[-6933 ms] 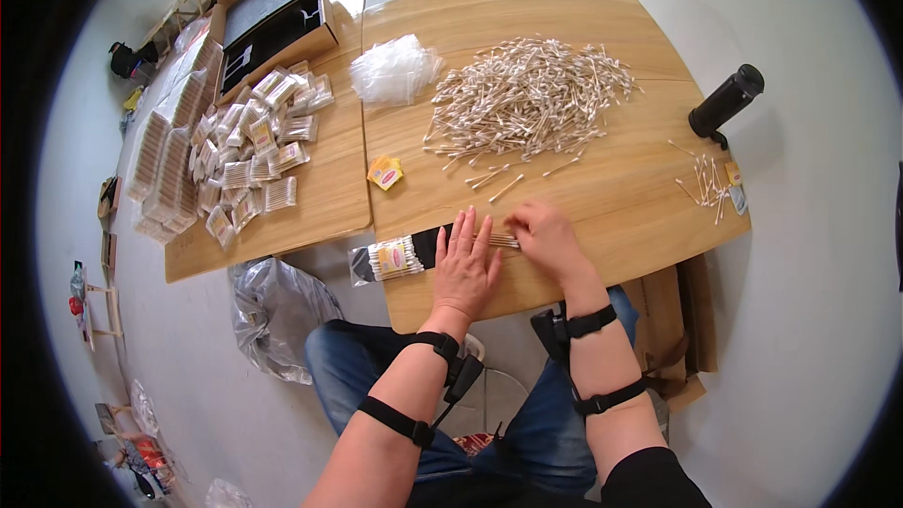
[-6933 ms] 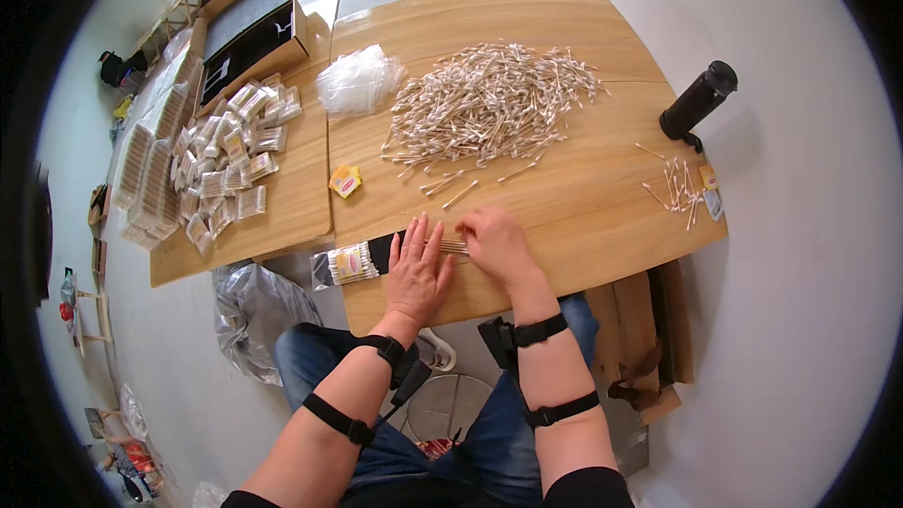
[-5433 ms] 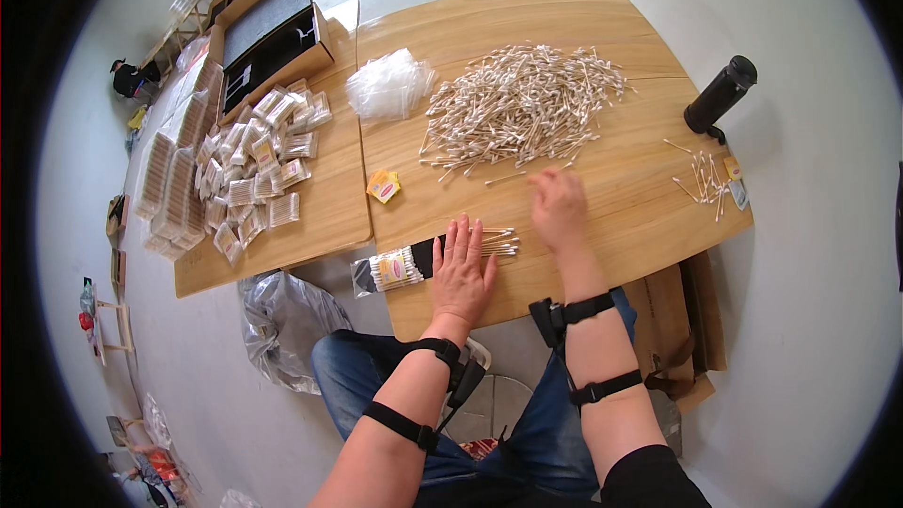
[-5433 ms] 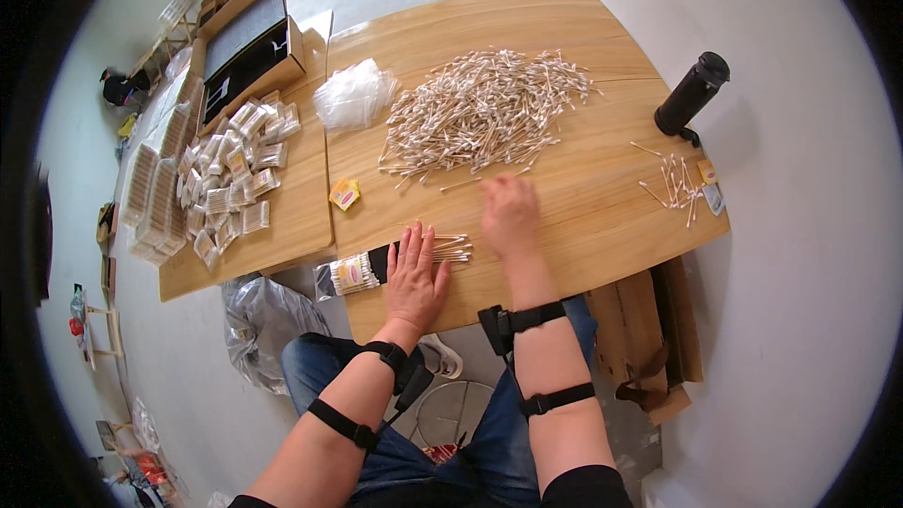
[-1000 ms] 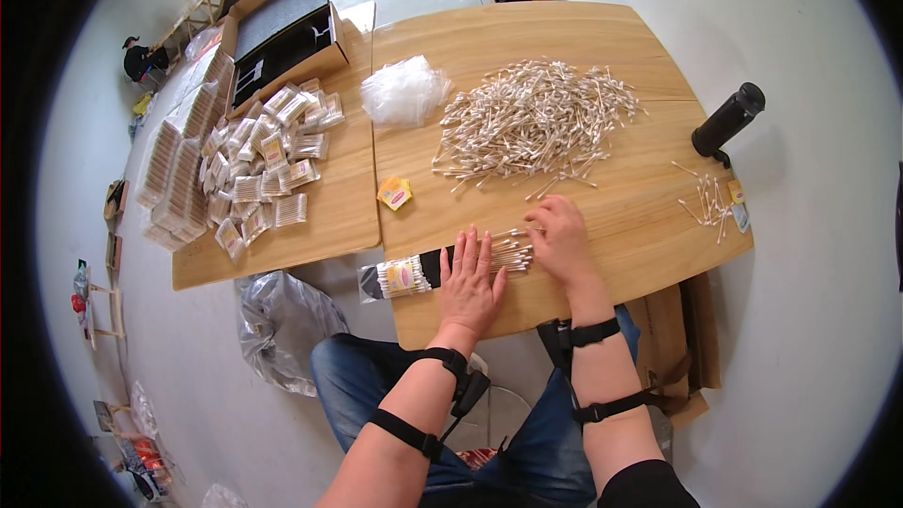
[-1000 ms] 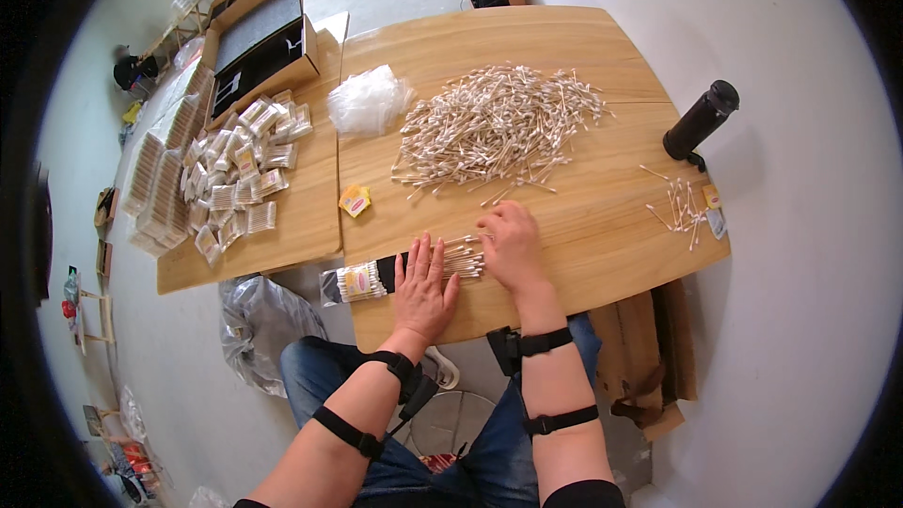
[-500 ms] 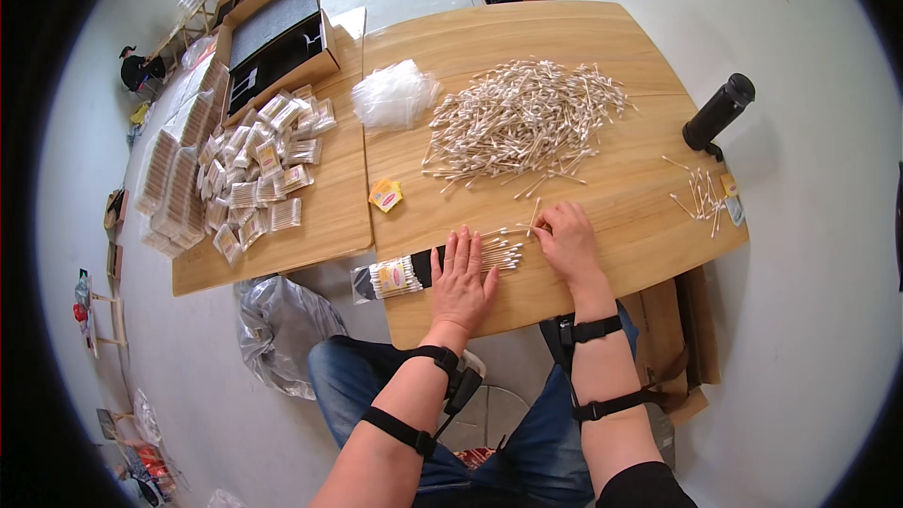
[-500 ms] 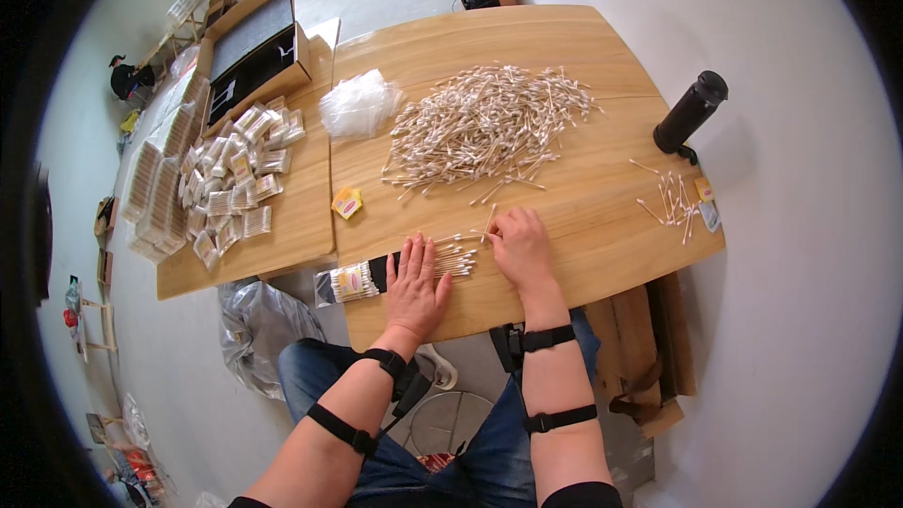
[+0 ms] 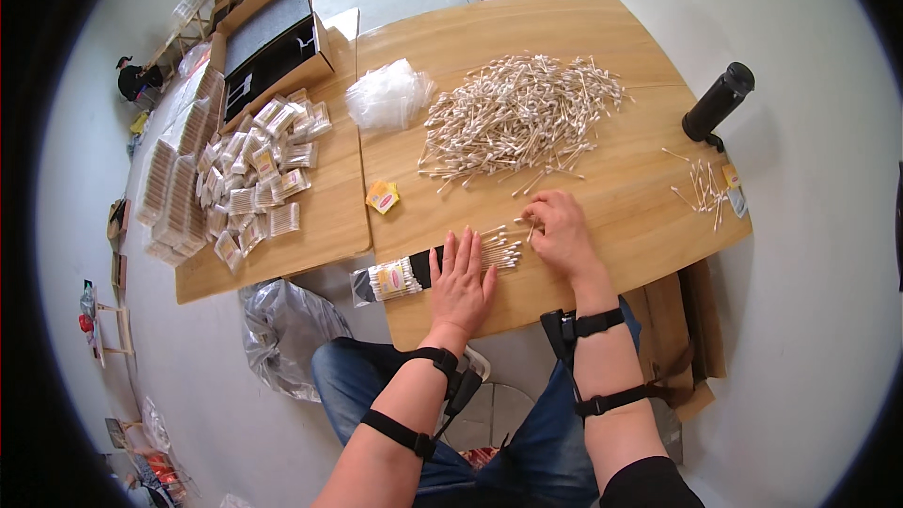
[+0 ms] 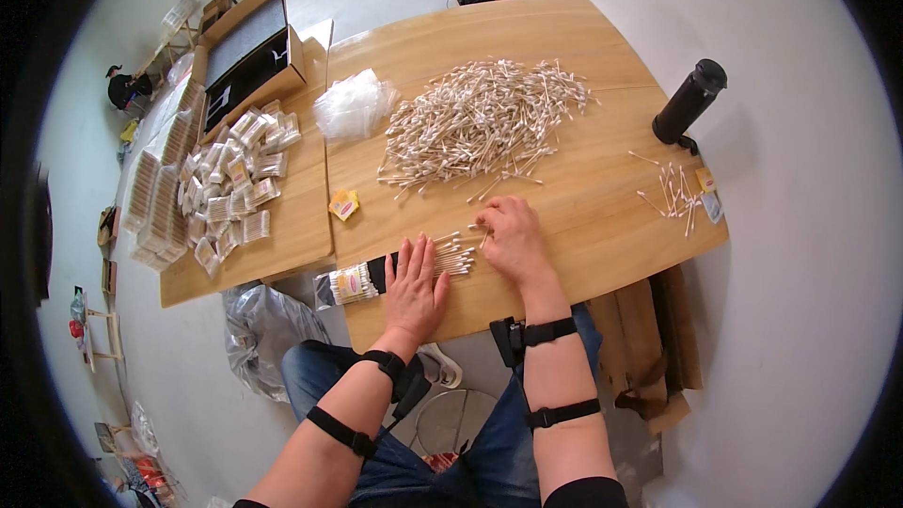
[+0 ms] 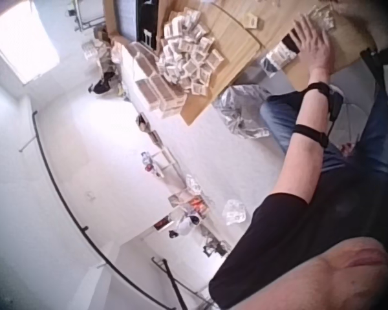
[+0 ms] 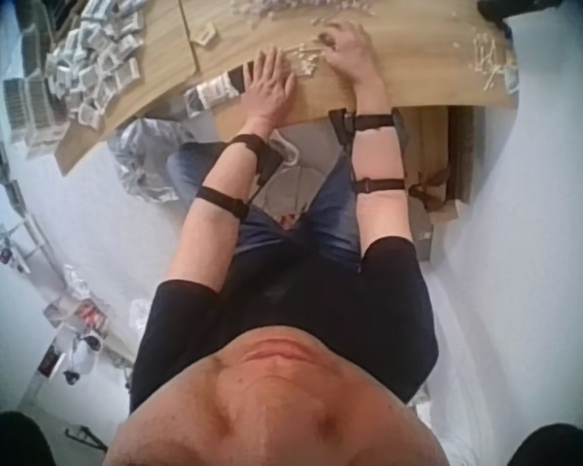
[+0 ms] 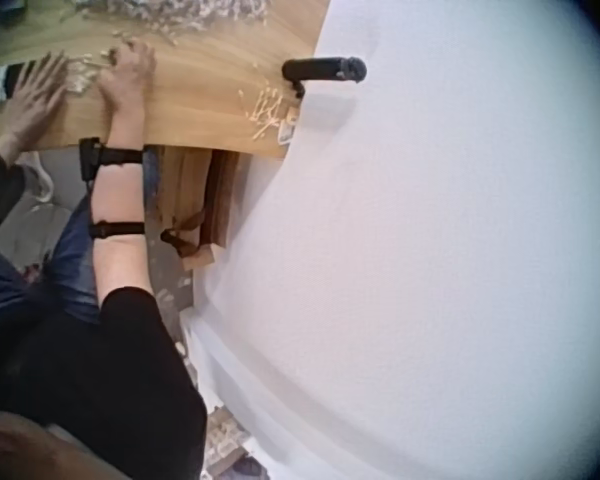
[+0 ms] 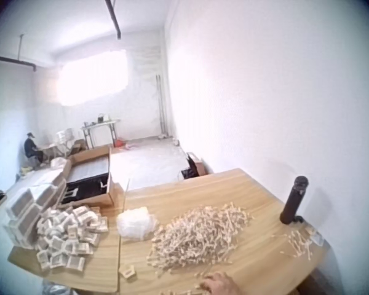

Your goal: Organizing and packaging cotton swabs into small plastic bags.

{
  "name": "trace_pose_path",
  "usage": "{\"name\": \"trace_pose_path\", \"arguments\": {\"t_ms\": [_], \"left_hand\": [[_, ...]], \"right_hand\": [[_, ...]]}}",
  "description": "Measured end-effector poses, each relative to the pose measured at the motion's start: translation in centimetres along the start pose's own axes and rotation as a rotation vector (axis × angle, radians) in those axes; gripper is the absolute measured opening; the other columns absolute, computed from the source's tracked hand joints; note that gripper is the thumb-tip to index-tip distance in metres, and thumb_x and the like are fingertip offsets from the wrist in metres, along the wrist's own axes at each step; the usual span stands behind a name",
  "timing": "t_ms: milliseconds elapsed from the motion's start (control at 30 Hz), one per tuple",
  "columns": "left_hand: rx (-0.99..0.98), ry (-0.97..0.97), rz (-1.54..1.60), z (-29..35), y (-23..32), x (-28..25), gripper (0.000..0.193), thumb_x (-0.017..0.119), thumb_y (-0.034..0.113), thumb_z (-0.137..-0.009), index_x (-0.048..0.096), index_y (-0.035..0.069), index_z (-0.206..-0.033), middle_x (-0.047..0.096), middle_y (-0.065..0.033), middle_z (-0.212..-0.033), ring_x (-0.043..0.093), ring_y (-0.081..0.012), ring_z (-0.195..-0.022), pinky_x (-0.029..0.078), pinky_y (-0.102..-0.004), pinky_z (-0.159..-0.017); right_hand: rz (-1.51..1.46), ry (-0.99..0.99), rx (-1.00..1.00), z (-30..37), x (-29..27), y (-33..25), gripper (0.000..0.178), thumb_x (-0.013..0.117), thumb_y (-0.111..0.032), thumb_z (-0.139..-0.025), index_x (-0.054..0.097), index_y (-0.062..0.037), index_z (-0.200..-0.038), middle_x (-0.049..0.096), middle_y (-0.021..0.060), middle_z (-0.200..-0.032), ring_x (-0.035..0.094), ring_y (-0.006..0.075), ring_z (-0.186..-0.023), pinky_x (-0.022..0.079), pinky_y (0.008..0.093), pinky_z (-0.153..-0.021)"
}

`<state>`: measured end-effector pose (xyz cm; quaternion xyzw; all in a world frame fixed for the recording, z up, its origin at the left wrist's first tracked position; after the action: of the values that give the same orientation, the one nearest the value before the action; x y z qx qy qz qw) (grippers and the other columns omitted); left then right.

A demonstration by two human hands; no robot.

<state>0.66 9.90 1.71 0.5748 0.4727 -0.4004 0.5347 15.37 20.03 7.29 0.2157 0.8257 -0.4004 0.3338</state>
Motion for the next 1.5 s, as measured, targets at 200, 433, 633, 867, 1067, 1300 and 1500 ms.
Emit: {"name": "trace_pose_path", "arguments": {"t_ms": [200, 433, 633, 867, 1067, 1300, 1500], "left_hand": [[-0.006, 0.024, 0.014, 0.2, -0.4, -0.1, 0.062, 0.047, 0.04, -0.098, 0.038, 0.007, -0.149, 0.034, -0.0075, -0.157, 0.024, -0.0294, -0.148, 0.016, -0.0521, -0.119], [0.049, 0.012, -0.029, 0.1, 0.1, 0.3, 0.059, 0.046, 0.037, -0.099, 0.037, 0.01, -0.15, 0.034, -0.0042, -0.157, 0.024, -0.0273, -0.148, 0.014, -0.052, -0.12], [0.011, 0.039, 0.054, 0.1, -0.4, 0.0, 0.061, 0.046, 0.037, -0.099, 0.032, 0.009, -0.152, 0.028, -0.0078, -0.16, 0.024, -0.0261, -0.148, 0.013, -0.0523, -0.12], [-0.021, 0.039, 0.1, 0.0, -0.5, 0.2, 0.061, 0.047, 0.033, -0.099, 0.031, 0.007, -0.152, 0.027, -0.0124, -0.159, 0.023, -0.0276, -0.148, 0.014, -0.0493, -0.12], [-0.033, 0.046, 0.09, 0.1, -0.9, 0.0, 0.061, 0.047, 0.034, -0.099, 0.032, 0.007, -0.151, 0.028, -0.0115, -0.159, 0.024, -0.0272, -0.148, 0.014, -0.0491, -0.12], [-0.029, 0.043, 0.075, 0.1, -0.8, 0.2, 0.06, 0.047, 0.036, -0.099, 0.034, 0.006, -0.15, 0.029, -0.0112, -0.159, 0.024, -0.0265, -0.148, 0.015, -0.049, -0.12], [-0.036, 0.044, 0.09, 0.2, -1.0, 0.1, 0.061, 0.047, 0.036, -0.099, 0.034, 0.006, -0.15, 0.029, -0.0122, -0.159, 0.024, -0.0267, -0.148, 0.015, -0.0487, -0.12]], "right_hand": [[-0.013, -0.12, 0.226, 0.9, 0.1, 3.2, 0.01, 0.074, -0.013, -0.074, 0.067, -0.006, -0.077, 0.063, 0.0085, -0.084, 0.057, 0.0304, -0.091, 0.048, 0.0421, -0.082], [0.047, -0.092, 0.146, -0.2, 2.5, 0.9, 0.009, 0.073, -0.015, -0.077, 0.069, -0.0069, -0.077, 0.064, 0.0092, -0.085, 0.058, 0.0304, -0.09, 0.048, 0.0408, -0.082], [-0.087, -0.123, 0.131, -1.1, 4.6, -0.8, 0.008, 0.071, -0.015, -0.079, 0.072, -0.0086, -0.083, 0.064, 0.0085, -0.085, 0.059, 0.0293, -0.089, 0.049, 0.041, -0.08], [-0.11, -0.007, 0.038, -1.0, 4.6, -2.6, 0.011, 0.071, -0.013, -0.078, 0.071, -0.0078, -0.088, 0.063, 0.0091, -0.09, 0.059, 0.0299, -0.091, 0.049, 0.0406, -0.081], [-0.088, -0.078, 0.086, -1.0, 4.5, -2.6, 0.01, 0.072, -0.011, -0.076, 0.067, -0.0076, -0.083, 0.06, 0.009, -0.09, 0.057, 0.0302, -0.093, 0.049, 0.04, -0.083], [-0.022, -0.042, 0.14, -1.1, 5.2, -2.0, 0.008, 0.072, -0.013, -0.078, 0.065, -0.0102, -0.081, 0.06, 0.0073, -0.089, 0.057, 0.0291, -0.092, 0.049, 0.0394, -0.082], [-0.002, -0.039, 0.113, -1.3, 5.4, -2.6, 0.004, 0.071, -0.014, -0.079, 0.07, -0.0106, -0.081, 0.062, 0.0061, -0.086, 0.058, 0.0282, -0.09, 0.049, 0.0387, -0.081]]}}
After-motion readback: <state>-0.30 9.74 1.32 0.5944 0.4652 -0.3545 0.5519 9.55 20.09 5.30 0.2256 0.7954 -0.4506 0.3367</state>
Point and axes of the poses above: each hand's wrist, its own z-axis away from the middle knuckle, its own x-axis out of the palm, y = z × x, the point moved 9 cm from there along -z, towards the middle knuckle
